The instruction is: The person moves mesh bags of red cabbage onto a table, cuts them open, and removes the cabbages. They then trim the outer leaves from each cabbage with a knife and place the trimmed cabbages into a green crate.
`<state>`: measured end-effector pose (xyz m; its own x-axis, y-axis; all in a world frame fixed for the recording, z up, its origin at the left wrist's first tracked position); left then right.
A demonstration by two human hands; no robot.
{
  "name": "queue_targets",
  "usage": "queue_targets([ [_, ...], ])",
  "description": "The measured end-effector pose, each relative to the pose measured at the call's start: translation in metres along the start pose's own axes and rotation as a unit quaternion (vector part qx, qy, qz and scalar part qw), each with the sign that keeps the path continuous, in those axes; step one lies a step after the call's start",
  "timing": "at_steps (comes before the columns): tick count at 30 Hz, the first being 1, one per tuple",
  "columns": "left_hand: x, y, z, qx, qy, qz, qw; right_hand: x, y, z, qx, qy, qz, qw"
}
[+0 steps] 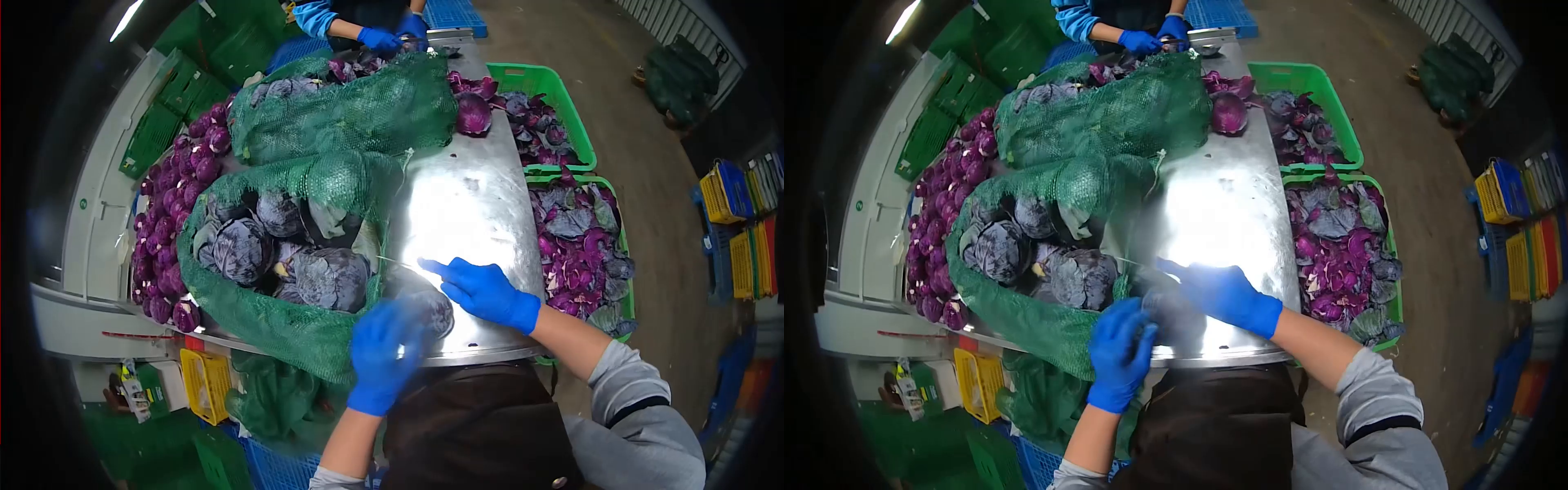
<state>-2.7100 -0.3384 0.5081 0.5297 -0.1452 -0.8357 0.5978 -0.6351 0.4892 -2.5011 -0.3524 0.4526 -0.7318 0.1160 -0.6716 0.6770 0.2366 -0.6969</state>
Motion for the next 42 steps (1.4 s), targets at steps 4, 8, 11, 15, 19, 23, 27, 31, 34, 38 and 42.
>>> queue_targets([
  [4, 0.002, -0.024, -0.016, 0.003, 0.111, -0.261, 0.959, 0.004, -0.01, -0.028, -0.128, -0.049, 0.209, 0.968],
  [8, 0.062, -0.071, -0.008, -0.19, -0.098, -0.239, 0.947, 0.054, 0.038, -0.05, -0.19, -0.002, 0.049, 0.981],
  [11, 0.061, -0.065, -0.008, -0.201, -0.028, -0.181, 0.962, 0.038, 0.018, -0.051, -0.104, -0.229, 0.195, 0.948],
  [15, 0.048, -0.066, 0.012, -0.169, -0.02, -0.138, 0.976, 0.044, 0.056, -0.01, -0.014, -0.214, 0.134, 0.967],
  [19, 0.024, -0.07, 0.058, -0.062, -0.135, -0.154, 0.977, 0.037, 0.116, 0.045, 0.04, -0.195, 0.197, 0.96],
  [23, 0.019, -0.062, 0.054, 0.002, -0.264, -0.241, 0.934, 0.002, 0.088, 0.052, 0.102, -0.156, 0.137, 0.973],
  [27, -0.01, -0.015, 0.026, 0.023, -0.046, -0.155, 0.987, 0.027, 0.048, 0.069, 0.146, 0.011, -0.036, 0.989],
  [31, 0.02, -0.03, 0.038, 0.001, -0.119, -0.068, 0.991, 0.061, -0.005, 0.068, 0.221, 0.072, -0.23, 0.945],
  [34, 0.048, -0.016, 0.031, 0.034, -0.104, -0.153, 0.982, 0.076, 0.001, 0.078, 0.24, 0.167, -0.189, 0.938],
  [38, 0.042, 0.005, -0.004, 0.058, -0.223, -0.144, 0.962, 0.069, 0.029, 0.085, 0.452, 0.114, -0.339, 0.817],
  [42, 0.05, -0.03, -0.022, 0.032, -0.082, -0.136, 0.987, 0.08, 0.034, 0.087, 0.456, 0.144, -0.471, 0.741],
])
Point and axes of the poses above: each hand's wrist, its own z-axis away from the middle knuckle, its own x-axis out of the palm, y = z × x, the point moved 1 cm from there along -z, towards the middle knuckle, and after that the axes turned 6 degrees about -z, right-handed, at the moved point
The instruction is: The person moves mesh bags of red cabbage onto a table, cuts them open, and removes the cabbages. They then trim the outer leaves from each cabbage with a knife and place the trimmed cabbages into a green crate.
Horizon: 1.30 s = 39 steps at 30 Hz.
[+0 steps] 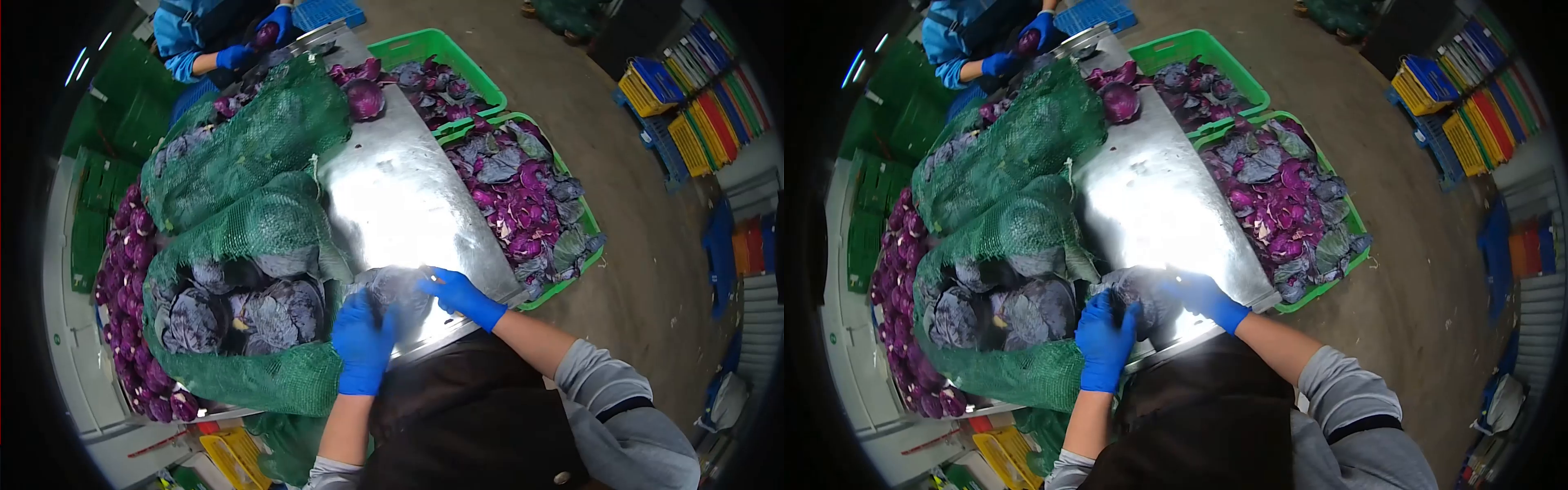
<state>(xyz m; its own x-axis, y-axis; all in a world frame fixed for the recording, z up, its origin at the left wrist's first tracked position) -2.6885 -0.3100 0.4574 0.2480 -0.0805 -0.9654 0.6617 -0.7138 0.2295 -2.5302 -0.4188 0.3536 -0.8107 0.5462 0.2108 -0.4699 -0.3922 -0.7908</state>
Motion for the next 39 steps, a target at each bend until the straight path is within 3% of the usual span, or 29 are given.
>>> queue_targets([
  [2, 0.004, -0.002, -0.004, -0.04, -0.052, 0.011, 0.998, 0.0, 0.008, -0.002, 0.03, -0.022, -0.076, 0.996],
  [4, 0.006, 0.005, -0.01, 0.034, -0.027, 0.108, 0.993, 0.001, 0.002, -0.003, 0.159, -0.016, -0.179, 0.971],
  [5, 0.009, 0.004, -0.01, 0.029, -0.042, 0.1, 0.994, -0.001, -0.002, 0.002, 0.157, -0.013, -0.184, 0.97],
  [7, 0.003, 0.011, -0.013, -0.001, -0.082, 0.126, 0.989, -0.001, -0.034, 0.029, 0.093, 0.038, -0.01, 0.995],
  [8, 0.003, 0.016, -0.014, -0.035, -0.12, 0.151, 0.981, -0.005, -0.025, 0.027, 0.093, 0.042, -0.01, 0.995],
  [9, 0.008, 0.02, -0.015, -0.033, -0.123, 0.154, 0.98, -0.009, -0.012, 0.024, -0.061, 0.057, -0.028, 0.996],
  [10, 0.018, 0.023, -0.017, -0.088, -0.1, 0.248, 0.96, -0.016, -0.002, 0.023, -0.215, 0.072, -0.045, 0.973],
  [11, 0.029, 0.024, -0.021, -0.142, -0.075, 0.339, 0.927, -0.021, -0.004, 0.026, -0.157, 0.04, -0.018, 0.987],
  [12, 0.05, 0.021, -0.025, -0.139, -0.078, 0.34, 0.927, -0.024, 0.0, 0.024, -0.157, 0.044, -0.019, 0.986],
  [14, 0.086, 0.012, -0.037, -0.065, -0.018, 0.355, 0.932, -0.028, 0.009, 0.022, -0.248, 0.041, 0.076, 0.965],
  [15, 0.072, 0.018, -0.046, -0.09, -0.077, 0.379, 0.918, -0.029, 0.002, 0.029, -0.26, 0.105, 0.136, 0.95],
  [16, 0.073, 0.019, -0.049, -0.086, -0.08, 0.379, 0.918, -0.03, -0.011, 0.036, -0.26, 0.11, 0.135, 0.95],
  [18, 0.071, 0.025, -0.056, -0.074, -0.078, 0.328, 0.939, -0.037, -0.034, 0.048, -0.24, 0.244, 0.277, 0.898],
  [19, 0.068, 0.032, -0.06, -0.073, -0.079, 0.33, 0.938, -0.038, -0.031, 0.047, -0.299, 0.262, 0.291, 0.87],
  [22, 0.067, 0.055, -0.067, -0.087, -0.09, 0.298, 0.946, -0.039, -0.033, 0.051, -0.268, 0.203, 0.324, 0.884],
  [24, 0.076, 0.067, -0.072, -0.056, -0.046, 0.277, 0.958, -0.042, -0.03, 0.052, -0.236, 0.203, 0.331, 0.891],
  [35, 0.072, 0.085, -0.07, 0.0, -0.098, 0.27, 0.958, -0.055, -0.038, 0.064, -0.133, 0.105, 0.335, 0.927],
  [39, 0.077, 0.082, -0.075, -0.016, -0.12, 0.292, 0.949, -0.055, -0.038, 0.053, -0.19, 0.115, 0.372, 0.901],
])
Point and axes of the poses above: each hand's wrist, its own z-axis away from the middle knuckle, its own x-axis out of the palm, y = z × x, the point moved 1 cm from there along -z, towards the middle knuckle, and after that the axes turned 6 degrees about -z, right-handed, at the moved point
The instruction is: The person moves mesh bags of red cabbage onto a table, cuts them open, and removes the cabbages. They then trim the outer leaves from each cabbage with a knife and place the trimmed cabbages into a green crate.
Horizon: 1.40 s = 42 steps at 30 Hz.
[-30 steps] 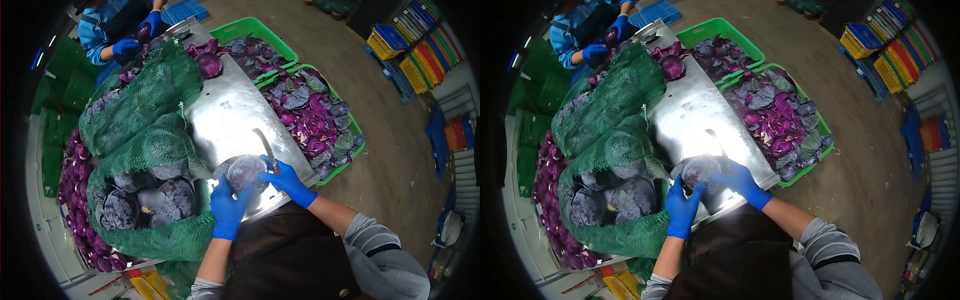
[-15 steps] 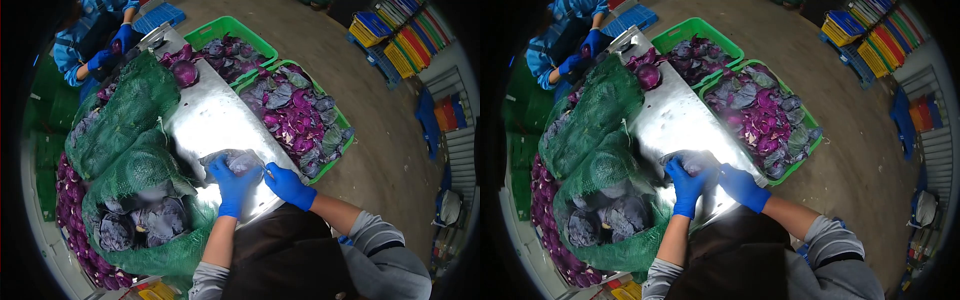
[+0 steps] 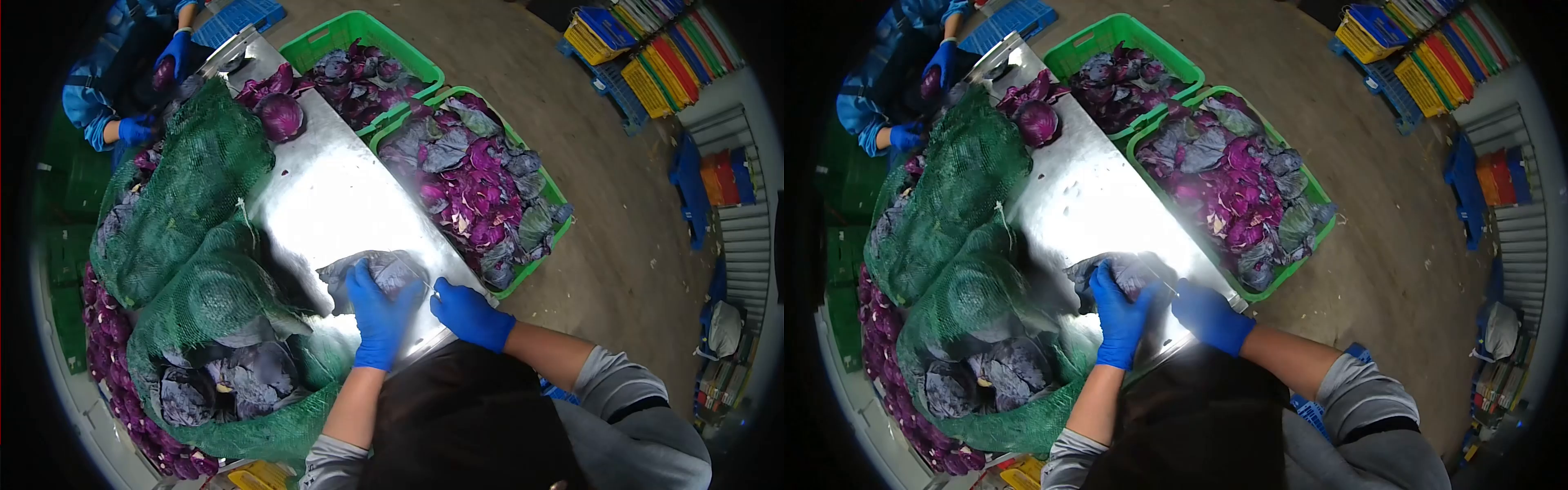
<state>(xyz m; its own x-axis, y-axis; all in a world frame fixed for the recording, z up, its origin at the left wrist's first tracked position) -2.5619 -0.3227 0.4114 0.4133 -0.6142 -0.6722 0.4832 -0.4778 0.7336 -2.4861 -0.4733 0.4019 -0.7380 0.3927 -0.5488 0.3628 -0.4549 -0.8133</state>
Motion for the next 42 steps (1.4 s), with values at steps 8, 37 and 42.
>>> queue_targets([
  [8, -0.001, 0.006, 0.015, 0.011, 0.063, 0.01, 0.998, 0.023, 0.039, -0.017, -0.018, 0.019, -0.102, 0.994],
  [37, -0.039, -0.131, 0.049, -0.113, -0.05, 0.088, 0.988, 0.009, -0.011, -0.041, 0.034, -0.08, -0.243, 0.966],
  [42, -0.046, -0.043, 0.041, -0.057, -0.001, 0.077, 0.995, 0.012, -0.011, -0.043, 0.015, -0.076, -0.187, 0.979],
])
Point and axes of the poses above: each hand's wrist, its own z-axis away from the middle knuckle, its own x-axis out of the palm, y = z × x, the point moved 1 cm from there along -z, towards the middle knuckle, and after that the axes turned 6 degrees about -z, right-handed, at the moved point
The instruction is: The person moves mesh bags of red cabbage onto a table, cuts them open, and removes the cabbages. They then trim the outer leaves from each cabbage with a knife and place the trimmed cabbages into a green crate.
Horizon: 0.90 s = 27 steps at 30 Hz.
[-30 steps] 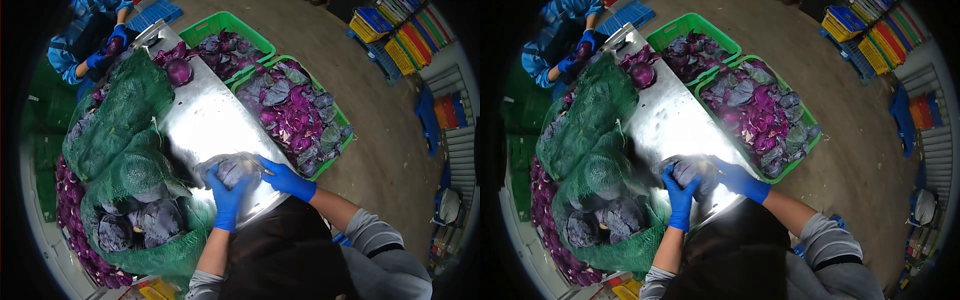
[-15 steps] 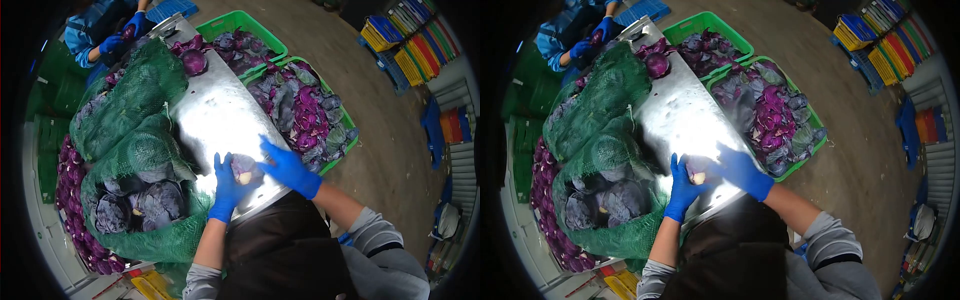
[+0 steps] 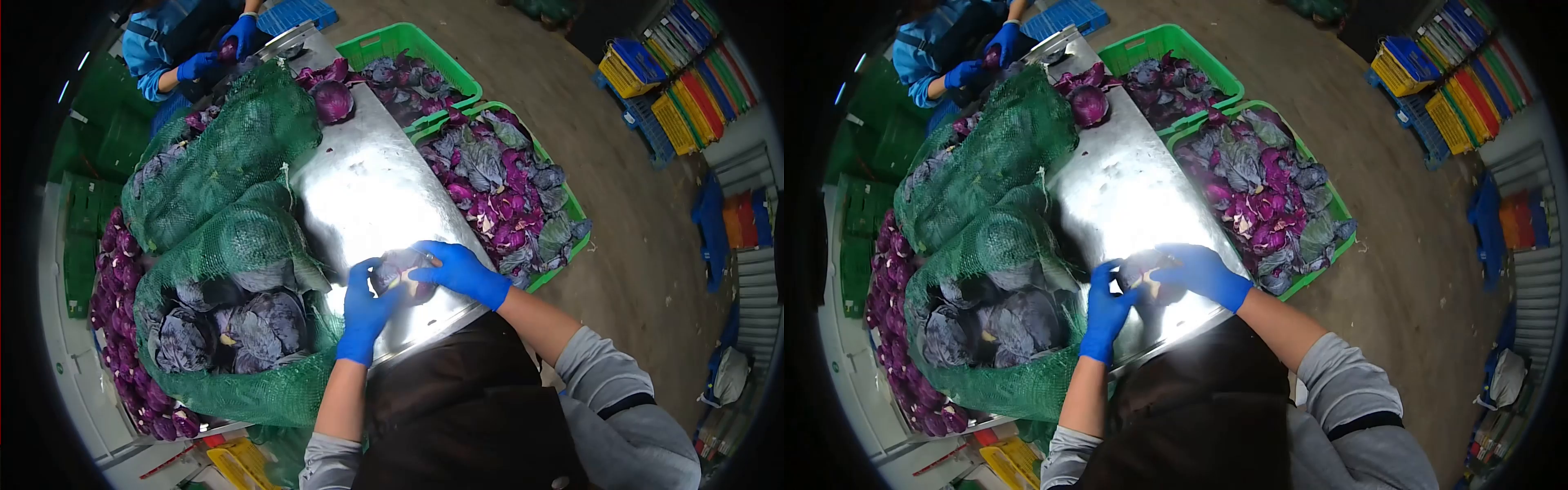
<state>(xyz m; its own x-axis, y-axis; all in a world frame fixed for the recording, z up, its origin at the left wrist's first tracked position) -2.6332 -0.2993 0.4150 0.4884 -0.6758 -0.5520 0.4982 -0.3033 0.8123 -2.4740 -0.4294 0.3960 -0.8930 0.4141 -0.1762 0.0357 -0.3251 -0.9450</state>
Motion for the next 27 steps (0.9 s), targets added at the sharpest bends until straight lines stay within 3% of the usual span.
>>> queue_targets([
  [3, 0.014, -0.013, -0.012, -0.01, -0.014, -0.029, 0.999, 0.002, -0.004, 0.005, 0.014, -0.002, 0.012, 1.0],
  [5, 0.006, 0.014, -0.006, -0.001, -0.007, -0.073, 0.997, 0.007, 0.007, 0.006, -0.002, -0.011, -0.001, 1.0],
  [6, 0.014, -0.002, -0.005, 0.097, 0.047, -0.141, 0.984, 0.01, 0.018, 0.0, -0.038, -0.02, -0.005, 0.999],
  [7, 0.001, 0.036, -0.004, 0.148, 0.001, -0.121, 0.982, 0.006, -0.026, 0.009, 0.007, -0.025, 0.102, 0.994],
  [8, 0.007, 0.024, -0.006, 0.127, 0.016, -0.158, 0.979, 0.01, -0.018, 0.007, 0.004, -0.009, 0.124, 0.992],
  [9, 0.003, 0.028, -0.004, 0.114, 0.003, -0.103, 0.988, 0.008, -0.021, 0.005, 0.078, -0.05, 0.051, 0.994],
  [10, 0.013, 0.001, -0.007, 0.101, 0.061, -0.19, 0.975, 0.008, -0.015, 0.004, 0.05, -0.027, 0.098, 0.994],
  [11, 0.014, -0.009, -0.011, 0.07, 0.075, -0.138, 0.985, 0.007, -0.006, 0.004, 0.033, -0.007, 0.142, 0.989],
  [12, 0.009, -0.034, -0.015, -0.003, 0.015, -0.117, 0.993, 0.003, -0.001, 0.003, 0.014, 0.01, 0.141, 0.99],
  [13, -0.003, -0.04, -0.014, -0.014, -0.006, -0.2, 0.98, -0.002, 0.002, 0.002, 0.0, 0.025, 0.138, 0.99],
  [14, -0.008, -0.055, -0.015, -0.065, -0.066, -0.215, 0.972, -0.007, 0.002, 0.002, 0.006, 0.017, 0.126, 0.992],
  [15, -0.009, -0.058, -0.01, -0.058, -0.063, -0.218, 0.972, -0.008, -0.001, 0.002, 0.0, 0.023, 0.124, 0.992],
  [17, -0.01, -0.05, 0.002, 0.095, -0.014, -0.087, 0.992, -0.01, -0.004, 0.005, 0.021, 0.001, 0.107, 0.994],
  [18, -0.007, -0.046, 0.006, 0.061, -0.07, -0.013, 0.996, -0.005, -0.002, 0.004, 0.017, 0.0, 0.086, 0.996],
  [19, 0.004, -0.048, 0.011, 0.04, -0.065, 0.052, 0.996, -0.002, -0.003, 0.005, 0.012, 0.006, 0.088, 0.996],
  [22, 0.028, -0.045, 0.024, -0.013, 0.047, 0.048, 0.998, 0.001, -0.011, 0.011, 0.013, 0.01, 0.087, 0.996],
  [25, 0.044, -0.05, 0.048, -0.068, 0.069, 0.123, 0.988, 0.002, -0.008, 0.019, 0.048, 0.052, 0.112, 0.991],
  [26, 0.055, -0.07, 0.05, -0.076, 0.028, 0.142, 0.987, 0.005, -0.001, 0.02, 0.074, 0.056, 0.121, 0.988],
  [27, 0.044, -0.038, 0.052, -0.051, -0.053, 0.195, 0.978, 0.011, 0.011, 0.026, 0.108, 0.055, 0.129, 0.984],
])
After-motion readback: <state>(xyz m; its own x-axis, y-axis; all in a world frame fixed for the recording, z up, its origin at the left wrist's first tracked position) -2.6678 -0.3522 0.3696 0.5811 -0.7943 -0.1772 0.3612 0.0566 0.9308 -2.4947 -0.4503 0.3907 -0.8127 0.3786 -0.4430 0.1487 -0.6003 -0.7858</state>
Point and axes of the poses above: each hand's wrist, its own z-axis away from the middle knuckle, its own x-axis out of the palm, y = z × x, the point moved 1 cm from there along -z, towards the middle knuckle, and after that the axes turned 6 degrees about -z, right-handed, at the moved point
